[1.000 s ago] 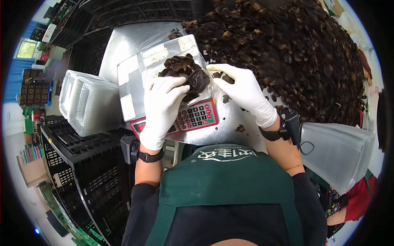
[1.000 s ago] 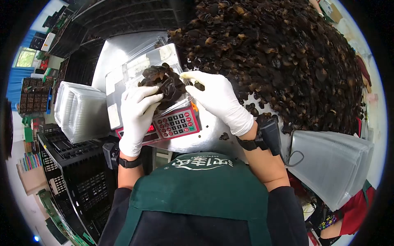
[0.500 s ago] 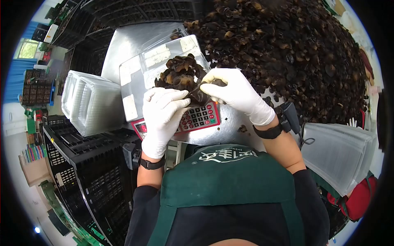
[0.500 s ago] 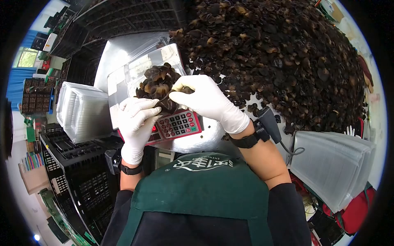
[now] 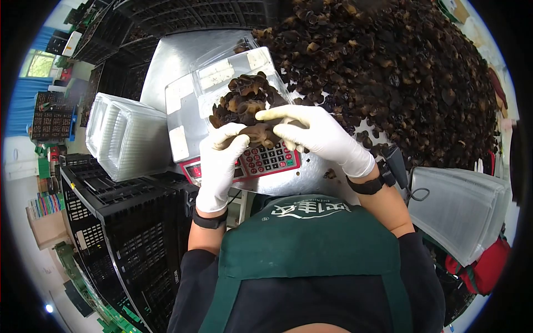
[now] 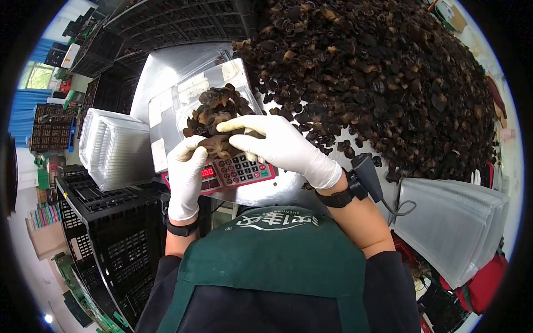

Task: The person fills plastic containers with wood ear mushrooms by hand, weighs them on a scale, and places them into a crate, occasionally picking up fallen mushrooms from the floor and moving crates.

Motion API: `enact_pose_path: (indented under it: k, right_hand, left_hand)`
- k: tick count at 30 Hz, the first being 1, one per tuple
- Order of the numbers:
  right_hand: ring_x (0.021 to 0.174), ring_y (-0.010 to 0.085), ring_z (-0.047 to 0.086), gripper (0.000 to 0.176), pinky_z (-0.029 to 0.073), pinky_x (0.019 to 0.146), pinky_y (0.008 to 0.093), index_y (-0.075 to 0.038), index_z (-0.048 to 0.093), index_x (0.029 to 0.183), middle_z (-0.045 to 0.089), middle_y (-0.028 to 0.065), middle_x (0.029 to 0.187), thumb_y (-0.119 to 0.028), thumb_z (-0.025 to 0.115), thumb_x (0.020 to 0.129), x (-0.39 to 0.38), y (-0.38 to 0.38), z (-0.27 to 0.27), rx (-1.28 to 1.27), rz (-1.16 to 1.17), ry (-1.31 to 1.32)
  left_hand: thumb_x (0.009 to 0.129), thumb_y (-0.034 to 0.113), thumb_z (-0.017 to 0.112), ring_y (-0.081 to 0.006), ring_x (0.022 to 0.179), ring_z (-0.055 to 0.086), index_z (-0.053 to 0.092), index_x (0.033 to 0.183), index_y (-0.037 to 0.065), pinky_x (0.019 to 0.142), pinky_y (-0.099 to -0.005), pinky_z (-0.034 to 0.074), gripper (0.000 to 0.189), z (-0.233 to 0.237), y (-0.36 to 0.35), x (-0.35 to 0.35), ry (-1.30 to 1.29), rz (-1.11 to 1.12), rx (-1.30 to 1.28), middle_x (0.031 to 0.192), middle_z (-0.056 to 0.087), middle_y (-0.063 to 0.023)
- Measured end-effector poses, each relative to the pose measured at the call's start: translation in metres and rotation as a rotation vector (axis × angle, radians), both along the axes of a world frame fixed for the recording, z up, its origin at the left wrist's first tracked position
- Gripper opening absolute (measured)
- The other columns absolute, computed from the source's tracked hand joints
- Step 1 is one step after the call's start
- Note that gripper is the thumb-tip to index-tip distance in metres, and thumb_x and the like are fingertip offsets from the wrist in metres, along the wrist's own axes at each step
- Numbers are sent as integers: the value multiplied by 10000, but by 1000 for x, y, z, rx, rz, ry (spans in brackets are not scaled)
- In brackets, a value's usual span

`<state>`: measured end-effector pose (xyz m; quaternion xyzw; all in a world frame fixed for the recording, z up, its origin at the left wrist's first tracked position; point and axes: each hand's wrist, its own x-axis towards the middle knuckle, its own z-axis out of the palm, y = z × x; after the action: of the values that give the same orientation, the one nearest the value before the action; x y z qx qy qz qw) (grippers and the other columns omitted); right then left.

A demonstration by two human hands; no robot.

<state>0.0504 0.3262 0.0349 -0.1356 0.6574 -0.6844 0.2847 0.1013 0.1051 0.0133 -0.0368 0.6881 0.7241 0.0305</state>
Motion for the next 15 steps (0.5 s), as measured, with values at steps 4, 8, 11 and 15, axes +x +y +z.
enact_pose_path:
  k: [4, 8, 11, 15]
  right_hand:
    - [628, 47, 554, 220, 456, 566, 215, -18, 671, 1140, 629, 8, 755, -141, 621, 965, 2, 0, -7, 49, 39, -41]
    - [621, 54, 563, 132, 452, 552, 218, -6, 640, 974, 629, 13, 744, -133, 652, 942, 6, 0, -9, 98, 69, -38]
    - [612, 50, 548, 121, 444, 541, 217, -12, 637, 967, 615, 2, 724, -131, 651, 948, 6, -9, -7, 67, 26, -21]
    - [616, 39, 535, 197, 436, 554, 208, -28, 671, 1124, 598, -13, 706, -137, 631, 965, 4, -20, -4, 117, -27, 49]
  left_hand:
    - [921, 59, 679, -99, 902, 647, 698, 1084, -13, 849, -260, 506, 179, -6, -3, -1, -38, -35, 66, 982, 725, -49]
    - [918, 62, 690, -92, 880, 652, 700, 1069, -9, 829, -253, 511, 167, 1, -7, 4, -73, -28, -4, 968, 727, -45]
    - [901, 51, 713, -86, 842, 652, 703, 1035, -2, 790, -238, 514, 144, 4, -15, 3, -52, 10, -42, 943, 725, -40]
    - [892, 56, 733, -66, 786, 635, 706, 1003, -2, 742, -215, 509, 128, 11, -29, -13, 2, 73, -250, 888, 714, -28]
